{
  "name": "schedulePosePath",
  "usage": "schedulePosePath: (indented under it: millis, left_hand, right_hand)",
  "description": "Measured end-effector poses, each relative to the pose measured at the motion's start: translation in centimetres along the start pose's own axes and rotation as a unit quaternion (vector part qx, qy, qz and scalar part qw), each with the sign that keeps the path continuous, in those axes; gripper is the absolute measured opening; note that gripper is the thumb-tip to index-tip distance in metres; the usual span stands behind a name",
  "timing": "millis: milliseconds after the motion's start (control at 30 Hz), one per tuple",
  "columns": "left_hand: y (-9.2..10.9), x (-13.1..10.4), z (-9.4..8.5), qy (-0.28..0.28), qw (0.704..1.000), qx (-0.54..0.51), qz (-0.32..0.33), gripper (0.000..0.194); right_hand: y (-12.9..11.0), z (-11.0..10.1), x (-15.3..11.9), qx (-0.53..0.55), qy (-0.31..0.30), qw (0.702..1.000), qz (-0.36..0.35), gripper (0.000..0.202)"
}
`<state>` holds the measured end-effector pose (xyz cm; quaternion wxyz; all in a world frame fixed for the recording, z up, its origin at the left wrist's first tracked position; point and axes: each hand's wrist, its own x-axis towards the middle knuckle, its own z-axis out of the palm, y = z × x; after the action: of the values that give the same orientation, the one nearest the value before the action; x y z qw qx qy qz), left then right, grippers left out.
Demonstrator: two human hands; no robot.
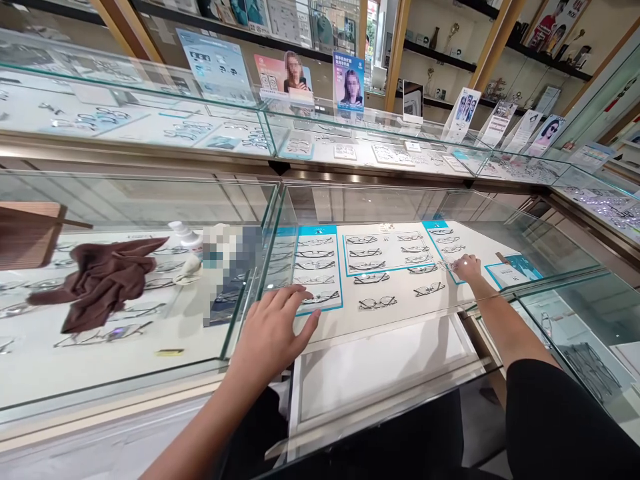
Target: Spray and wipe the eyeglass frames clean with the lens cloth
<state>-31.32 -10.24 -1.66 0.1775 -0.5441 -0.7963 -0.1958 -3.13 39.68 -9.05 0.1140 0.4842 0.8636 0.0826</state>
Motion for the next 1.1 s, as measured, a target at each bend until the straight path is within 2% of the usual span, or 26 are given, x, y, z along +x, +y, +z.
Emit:
schedulePosePath:
  millis: [300, 567, 1100]
  left_hand:
    - [-0.2, -0.1, 0.0, -0.008, 1.000, -0.004, -0.013, 0.035]
    - [-0.3, -0.1, 0.1, -0.009, 1.000, -0.008, -0.017, 0.035]
    - [-0.2, 0.1, 0.0, -0.021, 0.999, -0.023, -0.043, 0.038]
  right_hand:
    - [0.3, 0.2, -0.1, -0.019, -0.016, 1.000, -0.002, 0.034]
    - [0.1, -0.3, -0.3, -0.049, -0.013, 0.999, 0.002, 0.041]
    - [-0.9, -0.5, -1.9, -0.021, -0.011, 1.000, 0.010, 0.047]
